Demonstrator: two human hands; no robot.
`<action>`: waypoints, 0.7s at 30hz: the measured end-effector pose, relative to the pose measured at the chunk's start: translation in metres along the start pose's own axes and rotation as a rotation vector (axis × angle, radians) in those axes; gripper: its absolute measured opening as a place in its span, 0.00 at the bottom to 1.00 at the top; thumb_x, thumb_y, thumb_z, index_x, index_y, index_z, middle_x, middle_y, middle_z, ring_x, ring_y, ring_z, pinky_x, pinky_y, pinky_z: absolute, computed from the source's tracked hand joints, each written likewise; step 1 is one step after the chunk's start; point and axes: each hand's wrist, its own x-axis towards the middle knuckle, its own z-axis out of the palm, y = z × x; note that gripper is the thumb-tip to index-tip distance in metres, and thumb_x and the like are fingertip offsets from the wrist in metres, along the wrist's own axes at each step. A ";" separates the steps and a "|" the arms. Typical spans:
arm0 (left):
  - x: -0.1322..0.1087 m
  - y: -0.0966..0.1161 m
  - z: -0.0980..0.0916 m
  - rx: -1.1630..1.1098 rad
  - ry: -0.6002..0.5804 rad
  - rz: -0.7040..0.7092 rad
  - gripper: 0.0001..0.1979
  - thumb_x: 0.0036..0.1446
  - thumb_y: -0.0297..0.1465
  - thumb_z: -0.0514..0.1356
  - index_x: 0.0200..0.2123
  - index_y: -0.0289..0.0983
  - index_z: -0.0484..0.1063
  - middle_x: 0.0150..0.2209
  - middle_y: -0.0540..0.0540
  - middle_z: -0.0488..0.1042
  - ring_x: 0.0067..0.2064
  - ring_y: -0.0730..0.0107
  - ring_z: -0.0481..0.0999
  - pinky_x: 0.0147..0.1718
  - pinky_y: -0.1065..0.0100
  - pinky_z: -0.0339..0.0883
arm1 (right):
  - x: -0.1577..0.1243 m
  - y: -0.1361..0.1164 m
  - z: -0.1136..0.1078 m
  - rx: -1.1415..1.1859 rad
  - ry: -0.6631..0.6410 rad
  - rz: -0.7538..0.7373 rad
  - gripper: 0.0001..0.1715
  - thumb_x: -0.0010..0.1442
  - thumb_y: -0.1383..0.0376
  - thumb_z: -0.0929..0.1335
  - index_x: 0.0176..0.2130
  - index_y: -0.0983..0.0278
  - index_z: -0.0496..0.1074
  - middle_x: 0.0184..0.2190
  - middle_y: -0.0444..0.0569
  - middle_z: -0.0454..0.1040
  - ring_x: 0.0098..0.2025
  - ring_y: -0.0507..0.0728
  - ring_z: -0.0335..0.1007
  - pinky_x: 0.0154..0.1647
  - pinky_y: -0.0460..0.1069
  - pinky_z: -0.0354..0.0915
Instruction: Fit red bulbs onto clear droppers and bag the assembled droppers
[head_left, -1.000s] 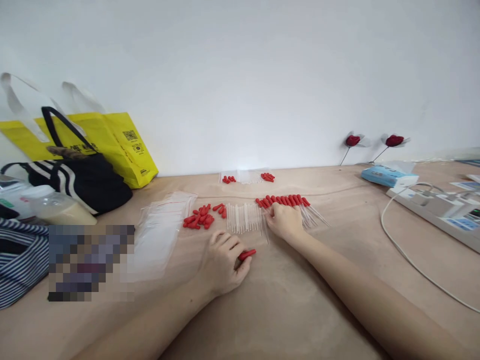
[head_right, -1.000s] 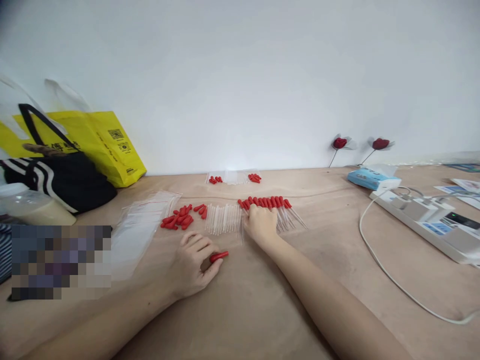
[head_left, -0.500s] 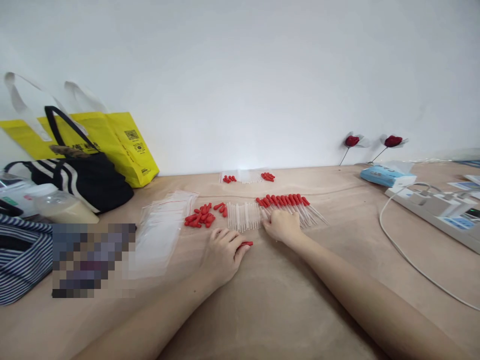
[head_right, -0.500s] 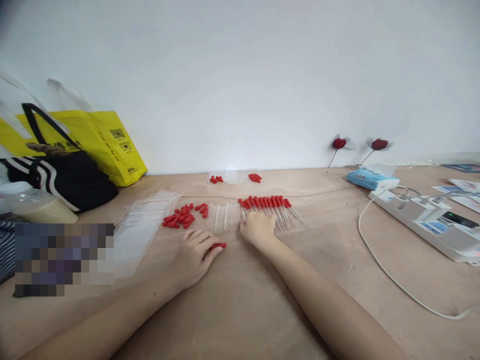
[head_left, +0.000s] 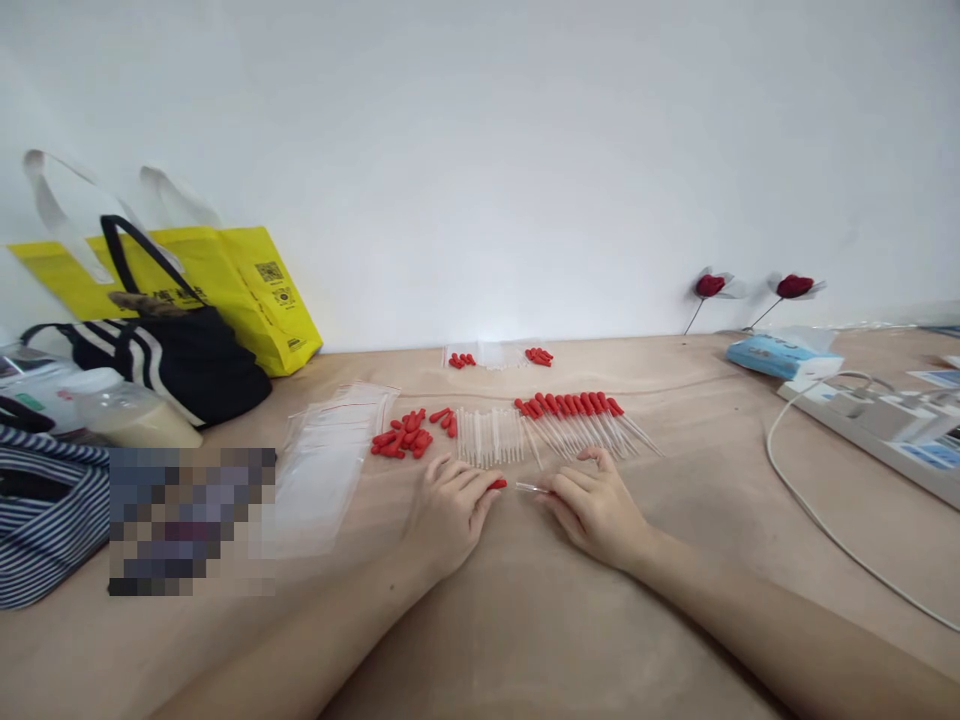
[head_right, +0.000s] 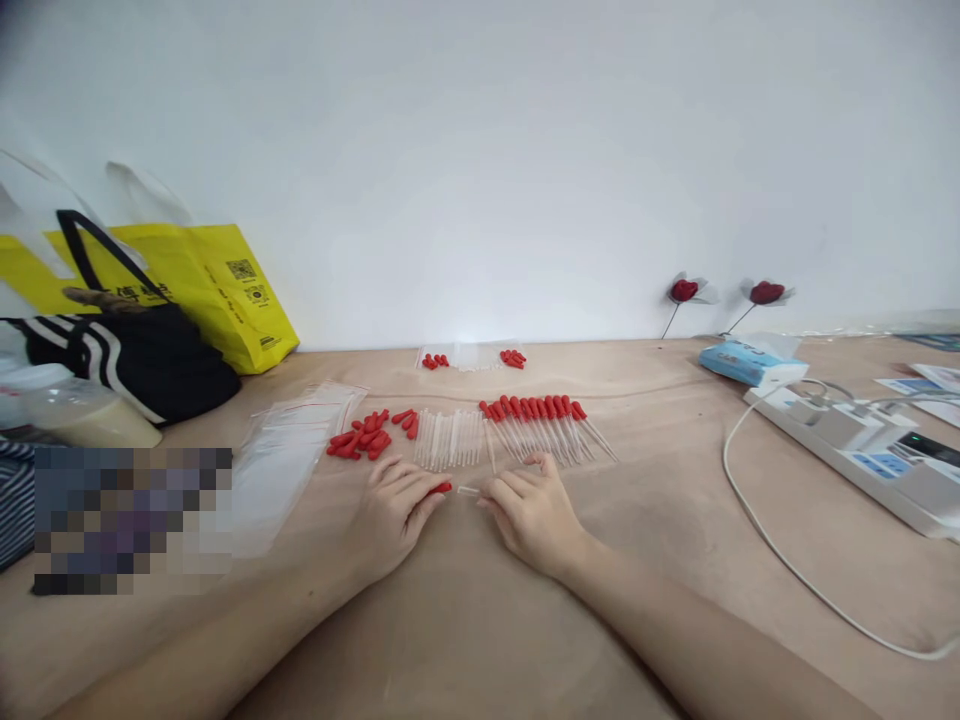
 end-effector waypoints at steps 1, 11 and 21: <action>0.000 0.001 0.000 -0.008 0.002 0.004 0.09 0.56 0.28 0.53 0.39 0.40 0.70 0.35 0.51 0.77 0.37 0.67 0.71 0.47 0.57 0.50 | 0.000 -0.001 0.002 0.009 0.000 -0.003 0.09 0.61 0.67 0.59 0.32 0.64 0.67 0.23 0.42 0.71 0.24 0.49 0.63 0.43 0.51 0.47; 0.001 0.005 -0.003 -0.076 0.045 0.037 0.07 0.57 0.28 0.52 0.36 0.39 0.70 0.31 0.51 0.76 0.35 0.70 0.71 0.46 0.59 0.52 | 0.002 -0.006 0.009 0.093 -0.003 -0.031 0.08 0.60 0.69 0.58 0.31 0.65 0.64 0.24 0.44 0.70 0.25 0.49 0.61 0.38 0.49 0.51; -0.001 0.011 0.001 -0.135 0.073 0.012 0.08 0.58 0.30 0.50 0.31 0.38 0.68 0.27 0.52 0.74 0.31 0.72 0.71 0.44 0.61 0.53 | 0.002 -0.005 0.008 0.134 0.012 -0.090 0.09 0.60 0.69 0.58 0.34 0.66 0.66 0.23 0.44 0.68 0.24 0.50 0.58 0.32 0.48 0.50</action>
